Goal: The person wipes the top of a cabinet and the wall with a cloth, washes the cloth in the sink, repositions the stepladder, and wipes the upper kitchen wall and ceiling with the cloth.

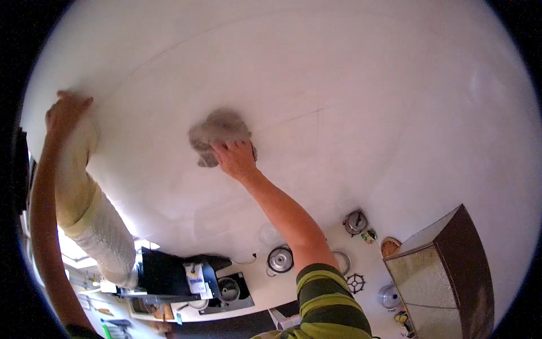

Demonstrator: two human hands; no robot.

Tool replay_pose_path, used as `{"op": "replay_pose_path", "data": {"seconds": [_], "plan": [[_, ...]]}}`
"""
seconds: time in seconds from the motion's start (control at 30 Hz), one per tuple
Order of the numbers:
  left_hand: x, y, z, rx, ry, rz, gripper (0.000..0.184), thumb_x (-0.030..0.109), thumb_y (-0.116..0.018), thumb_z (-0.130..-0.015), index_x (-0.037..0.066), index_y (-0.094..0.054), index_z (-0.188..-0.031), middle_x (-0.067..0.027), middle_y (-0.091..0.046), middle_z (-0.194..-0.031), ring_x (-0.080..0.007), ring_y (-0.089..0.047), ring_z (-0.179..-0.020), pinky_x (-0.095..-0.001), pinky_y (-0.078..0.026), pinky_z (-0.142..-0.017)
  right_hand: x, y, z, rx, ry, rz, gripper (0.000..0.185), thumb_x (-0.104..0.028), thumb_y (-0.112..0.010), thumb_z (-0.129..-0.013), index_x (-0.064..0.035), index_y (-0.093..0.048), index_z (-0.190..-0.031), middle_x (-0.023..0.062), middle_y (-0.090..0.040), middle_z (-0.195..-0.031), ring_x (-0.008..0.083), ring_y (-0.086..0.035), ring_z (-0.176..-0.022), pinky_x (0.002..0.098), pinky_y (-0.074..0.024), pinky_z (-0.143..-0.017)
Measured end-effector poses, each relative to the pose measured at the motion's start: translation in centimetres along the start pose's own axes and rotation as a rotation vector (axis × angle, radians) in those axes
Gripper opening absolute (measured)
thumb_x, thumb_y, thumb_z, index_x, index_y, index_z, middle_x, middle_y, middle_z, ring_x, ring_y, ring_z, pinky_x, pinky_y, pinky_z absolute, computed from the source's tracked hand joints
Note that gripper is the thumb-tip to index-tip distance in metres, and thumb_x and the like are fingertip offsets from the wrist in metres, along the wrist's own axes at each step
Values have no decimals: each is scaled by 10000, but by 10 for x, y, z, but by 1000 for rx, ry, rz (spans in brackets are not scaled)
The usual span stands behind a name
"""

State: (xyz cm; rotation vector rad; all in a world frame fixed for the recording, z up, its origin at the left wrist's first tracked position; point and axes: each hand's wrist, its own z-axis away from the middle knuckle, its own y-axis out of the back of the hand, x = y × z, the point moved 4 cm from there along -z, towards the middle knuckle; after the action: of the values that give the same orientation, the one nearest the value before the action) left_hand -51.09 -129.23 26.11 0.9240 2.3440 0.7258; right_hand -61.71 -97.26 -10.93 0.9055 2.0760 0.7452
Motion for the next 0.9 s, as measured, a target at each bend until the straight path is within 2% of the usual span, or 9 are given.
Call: {"op": "replay_pose_path", "data": {"seconds": [0.07, 0.13, 0.17, 0.2, 0.27, 0.37, 0.5, 0.63, 0.9], "plan": [[2, 10, 6, 28, -7, -28, 1066, 616, -627, -820, -200, -260, -1399, -226, -702, -1030, -337, -693, -983, -394, -506, -935, -1, 16, -3, 314, 401, 16, 663, -370, -668, -830, -75, -464, -1388, 215, -424, -1445, 432, -356, -1355, 514, -235, -1157], [0, 11, 6, 5, -26, -35, 1080, 619, -630, -822, -202, -244, -1408, -224, -704, -1016, -334, -701, -951, -398, -509, -933, 51, 53, -23, 506, 205, -128, 691, -304, -670, -802, -67, -450, -1412, 221, -435, -1427, 409, -377, -1336, 517, -246, -1159], [-3, 7, 4, 11, -22, -35, 1080, 619, -630, -822, -202, -244, -1408, -224, -704, -1016, -334, -701, -951, -398, -509, -933, 78, 73, -31, 677, 81, 245, 712, -331, -672, -816, -21, -434, -1411, 253, -414, -1435, 442, -358, -1336, 543, -249, -1142], [-7, 1, 0, 47, -31, -6, 1075, 605, -640, -821, -201, -242, -1410, -223, -704, -1017, -335, -702, -945, -397, -512, -930, 119, 97, -49, 724, -203, -78, 669, -323, -634, -860, 40, -428, -1383, 282, -386, -1439, 470, -350, -1329, 563, -268, -1113], [-10, 2, -2, 79, -44, 14, 1071, 592, -650, -821, -201, -240, -1412, -222, -704, -1017, -336, -703, -939, -397, -514, -927, 155, 162, -72, 1219, -358, 48, 525, -207, -555, -911, 73, -417, -1333, 312, -366, -1417, 481, -378, -1284, 563, -311, -1063], [1, 15, 10, -1, -65, 21, 1062, 570, -669, -818, -208, -246, -1405, -231, -704, -1004, -347, -701, -935, -397, -518, -918, 149, 186, -95, 1180, -476, -215, 551, -187, -565, -879, 64, -408, -1344, 331, -321, -1435, 508, -347, -1280, 583, -295, -1062], [1, 13, 10, 24, -30, 48, 1070, 572, -669, -814, -236, -256, -1381, -239, -706, -956, -333, -707, -905, -389, -533, -878, 52, 101, -45, 758, 47, 163, 437, -63, -537, -875, 43, -481, -1296, 295, -412, -1381, 460, -421, -1243, 522, -337, -1041], [6, 26, 13, 1, -42, -28, 1083, 587, -657, -812, -250, -258, -1371, -233, -709, -933, -322, -713, -879, -375, -548, -837, 95, 155, -60, 1022, -176, -151, 441, -60, -549, -890, 17, -499, -1322, 271, -419, -1416, 451, -445, -1220, 519, -305, -1070], [-1, 14, 4, 51, -76, 8, 1091, 609, -651, -814, -237, -258, -1381, -225, -711, -910, -322, -715, -846, -387, -550, -815, 121, 146, -31, 961, -73, 213, 448, -18, -642, -782, -68, -594, -1224, 173, -487, -1241, 386, -455, -1146, 537, -337, -944]]}}
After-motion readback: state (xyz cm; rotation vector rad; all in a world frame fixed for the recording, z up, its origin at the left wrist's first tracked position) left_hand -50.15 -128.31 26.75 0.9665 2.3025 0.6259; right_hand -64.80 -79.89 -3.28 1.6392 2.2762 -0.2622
